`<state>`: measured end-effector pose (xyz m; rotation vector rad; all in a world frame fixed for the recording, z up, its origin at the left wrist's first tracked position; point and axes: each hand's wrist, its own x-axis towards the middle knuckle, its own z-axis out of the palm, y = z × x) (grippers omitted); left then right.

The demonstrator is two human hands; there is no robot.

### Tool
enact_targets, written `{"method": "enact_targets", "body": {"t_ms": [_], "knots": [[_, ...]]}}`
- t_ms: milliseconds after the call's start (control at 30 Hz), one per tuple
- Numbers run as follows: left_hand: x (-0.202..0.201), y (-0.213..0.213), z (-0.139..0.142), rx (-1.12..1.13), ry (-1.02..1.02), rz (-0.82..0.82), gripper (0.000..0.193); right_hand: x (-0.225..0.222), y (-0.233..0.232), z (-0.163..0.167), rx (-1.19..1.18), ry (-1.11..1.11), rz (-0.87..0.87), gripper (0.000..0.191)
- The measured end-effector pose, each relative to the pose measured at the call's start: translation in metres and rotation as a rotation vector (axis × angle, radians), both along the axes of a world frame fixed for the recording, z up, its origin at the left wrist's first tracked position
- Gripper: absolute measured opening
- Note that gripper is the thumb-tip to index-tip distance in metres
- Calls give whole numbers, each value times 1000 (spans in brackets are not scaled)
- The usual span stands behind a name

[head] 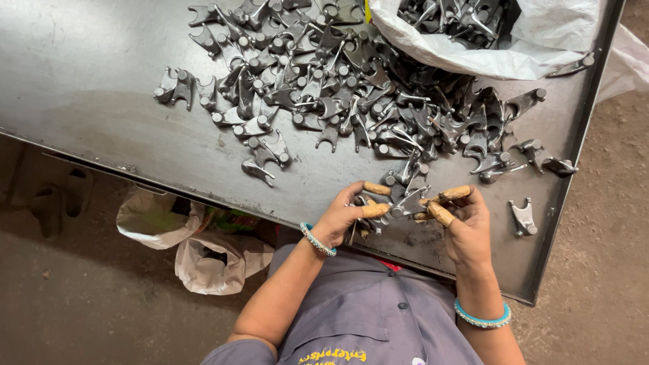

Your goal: The person picks up small metal castings one at a time from a metal table, turns each piece over in their hands to check it, and tosses pieces into a white sack at the edge of the table. They occasionally sweep or gather pieces across the table while continuing to handle the castings.

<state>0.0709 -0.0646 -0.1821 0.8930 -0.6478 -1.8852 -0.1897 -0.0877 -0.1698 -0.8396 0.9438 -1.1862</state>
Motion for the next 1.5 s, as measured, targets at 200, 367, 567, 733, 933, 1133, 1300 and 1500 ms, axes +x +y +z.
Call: {"method": "enact_targets", "body": {"t_ms": [200,367,567,733,933,1133,1300,1500], "knots": [[-5,3,-20,101,150,-169,22,-3,-2,-1,127,-115,32,26],[-12,7,-30,157,250,-232,17,-7,-1,-6,142,-111,78,29],[-17,8,-30,277,325,-263,29,-7,-3,-6,190,-139,111,29],[-19,12,-27,274,455,-291,43,1,-8,-1,218,-92,174,22],[1,24,-24,300,438,-235,37,29,-14,27,134,12,277,24],[77,58,-5,85,454,19,33,93,-12,55,-324,808,294,42],[178,102,11,-143,423,442,26,137,9,56,-689,1425,298,58],[292,155,13,-31,159,1020,32,147,-2,36,-738,1544,344,39]]}}
